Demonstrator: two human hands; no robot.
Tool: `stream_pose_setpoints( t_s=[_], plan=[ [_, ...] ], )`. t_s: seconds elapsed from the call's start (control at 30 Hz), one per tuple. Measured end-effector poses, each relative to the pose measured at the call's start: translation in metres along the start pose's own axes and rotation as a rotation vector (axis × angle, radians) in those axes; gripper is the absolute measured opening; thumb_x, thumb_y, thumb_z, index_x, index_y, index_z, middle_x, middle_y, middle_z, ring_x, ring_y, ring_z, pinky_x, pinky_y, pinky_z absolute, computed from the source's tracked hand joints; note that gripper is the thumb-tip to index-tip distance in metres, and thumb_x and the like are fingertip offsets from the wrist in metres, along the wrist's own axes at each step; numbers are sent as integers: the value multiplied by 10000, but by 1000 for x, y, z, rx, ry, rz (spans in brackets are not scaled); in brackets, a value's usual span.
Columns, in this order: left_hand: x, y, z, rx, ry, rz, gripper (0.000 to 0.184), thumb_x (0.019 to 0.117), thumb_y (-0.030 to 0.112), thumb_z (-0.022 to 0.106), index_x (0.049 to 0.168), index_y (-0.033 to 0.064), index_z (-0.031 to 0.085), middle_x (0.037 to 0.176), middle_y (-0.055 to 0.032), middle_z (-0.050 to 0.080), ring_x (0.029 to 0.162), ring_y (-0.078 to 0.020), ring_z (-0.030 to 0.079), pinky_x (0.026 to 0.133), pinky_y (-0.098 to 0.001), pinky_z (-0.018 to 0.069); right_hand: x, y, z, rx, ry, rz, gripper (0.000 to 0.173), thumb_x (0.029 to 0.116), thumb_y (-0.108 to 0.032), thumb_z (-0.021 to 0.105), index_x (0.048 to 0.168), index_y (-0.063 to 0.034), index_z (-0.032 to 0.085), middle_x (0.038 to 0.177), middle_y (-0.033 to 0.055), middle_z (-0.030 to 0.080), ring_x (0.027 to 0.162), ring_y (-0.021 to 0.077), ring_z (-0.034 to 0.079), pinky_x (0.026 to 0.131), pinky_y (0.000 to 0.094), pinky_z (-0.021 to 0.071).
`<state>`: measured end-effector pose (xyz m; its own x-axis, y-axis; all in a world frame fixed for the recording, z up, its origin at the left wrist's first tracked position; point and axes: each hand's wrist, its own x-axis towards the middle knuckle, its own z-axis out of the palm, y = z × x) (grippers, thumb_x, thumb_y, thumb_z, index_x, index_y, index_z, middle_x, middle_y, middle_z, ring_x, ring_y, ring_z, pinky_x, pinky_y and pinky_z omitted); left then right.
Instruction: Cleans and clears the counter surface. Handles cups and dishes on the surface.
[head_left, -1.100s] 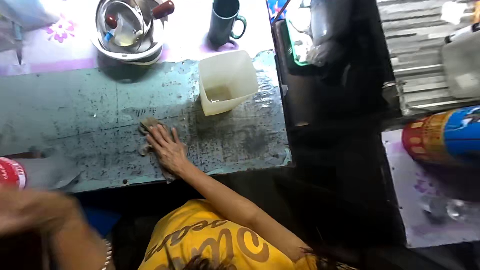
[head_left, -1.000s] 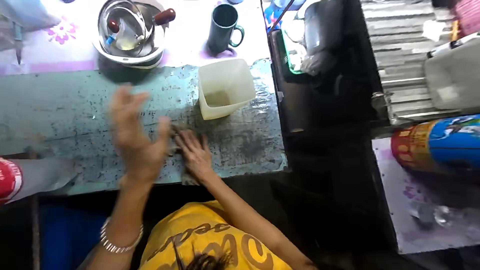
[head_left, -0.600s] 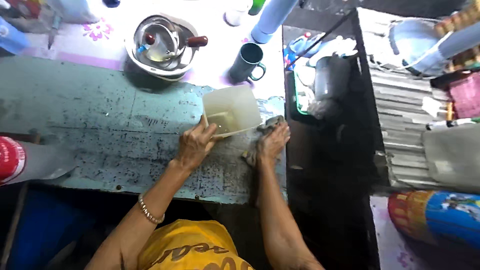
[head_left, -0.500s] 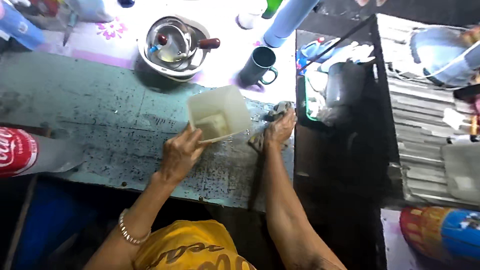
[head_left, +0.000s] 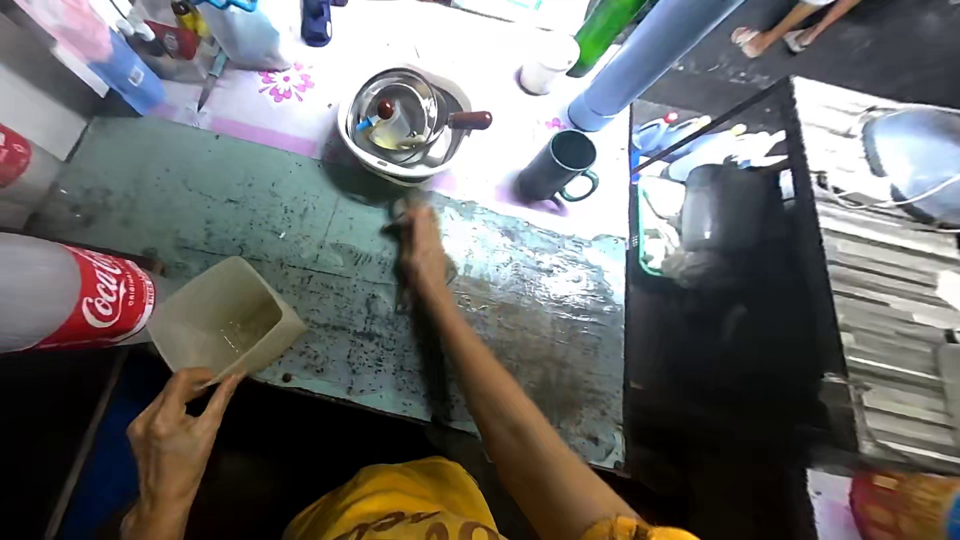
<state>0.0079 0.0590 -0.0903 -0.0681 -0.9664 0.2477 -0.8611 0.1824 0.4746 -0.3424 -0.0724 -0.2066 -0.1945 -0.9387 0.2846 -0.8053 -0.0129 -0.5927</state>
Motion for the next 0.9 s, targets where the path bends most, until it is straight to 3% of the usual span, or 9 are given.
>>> stream_pose_setpoints(
  t_s=[0.1,0.17,0.23,0.33,0.4,0.5,0.6,0.7,0.9],
  plan=[
    [-2,-5,-4,3,-55,-56,555,908,327,737,1306,-38,612,1178,-292,683,906,-430,714,743,-548,580,-69,-33,21,-24,-215,-319,499,1014,-193,556,1508,-135,521,1578,142,460,1495,322,381,1232,530,314],
    [-3,-4,-22,72,-184,-150,926,841,427,781,1574,58,353,1366,-317,584,1025,-550,658,784,-720,498,-101,-24,5,-117,-235,-368,427,1019,-169,522,1436,-189,613,1520,102,542,1448,311,462,1200,530,370],
    [-1,-4,-53,93,-329,-187,1135,799,468,833,1643,115,162,1573,-283,382,1211,-555,574,880,-751,467,-123,7,-32,-217,-112,-230,406,1003,-139,529,1385,-180,660,1474,107,586,1394,317,527,1157,552,422],
    [12,9,-86,35,-295,-48,966,893,448,763,1566,-45,274,1423,-358,484,1097,-474,623,854,-604,527,-152,81,-109,-381,95,176,413,990,-100,517,1382,-52,639,1480,217,548,1381,421,512,1140,606,399],
    [22,44,-83,-151,-95,57,688,978,386,685,1430,-83,463,1157,-251,642,861,-215,637,667,-324,528,-153,115,-144,-423,225,428,423,1043,-117,440,1418,35,565,1513,281,481,1417,471,445,1168,614,346],
    [53,126,-29,-714,-108,60,418,1021,272,615,1310,-26,570,1074,-42,684,836,-12,657,633,-169,558,-122,97,-130,-356,279,512,455,1089,-204,376,1449,20,537,1531,273,462,1448,447,407,1199,570,309],
    [111,183,65,-1024,-462,-293,475,1044,198,556,1471,32,430,1246,-144,615,959,-225,692,712,-377,608,-103,21,-65,-182,157,204,391,1050,-200,458,1362,-70,655,1470,200,558,1398,366,500,1167,540,406],
    [168,210,163,-1034,-467,-588,711,1029,388,597,1582,100,254,1540,-234,398,1283,-393,538,937,-564,530,-117,-16,-12,-150,-15,-144,385,959,-151,577,1322,-158,706,1457,114,600,1385,353,530,1131,620,403],
    [257,228,246,-973,-154,-920,1017,919,238,712,1609,121,-25,1608,-285,206,1409,-478,365,951,-680,490,-113,81,-79,-242,23,-71,445,941,-109,581,1373,-172,669,1482,111,578,1394,350,522,1125,708,350]
  ],
)
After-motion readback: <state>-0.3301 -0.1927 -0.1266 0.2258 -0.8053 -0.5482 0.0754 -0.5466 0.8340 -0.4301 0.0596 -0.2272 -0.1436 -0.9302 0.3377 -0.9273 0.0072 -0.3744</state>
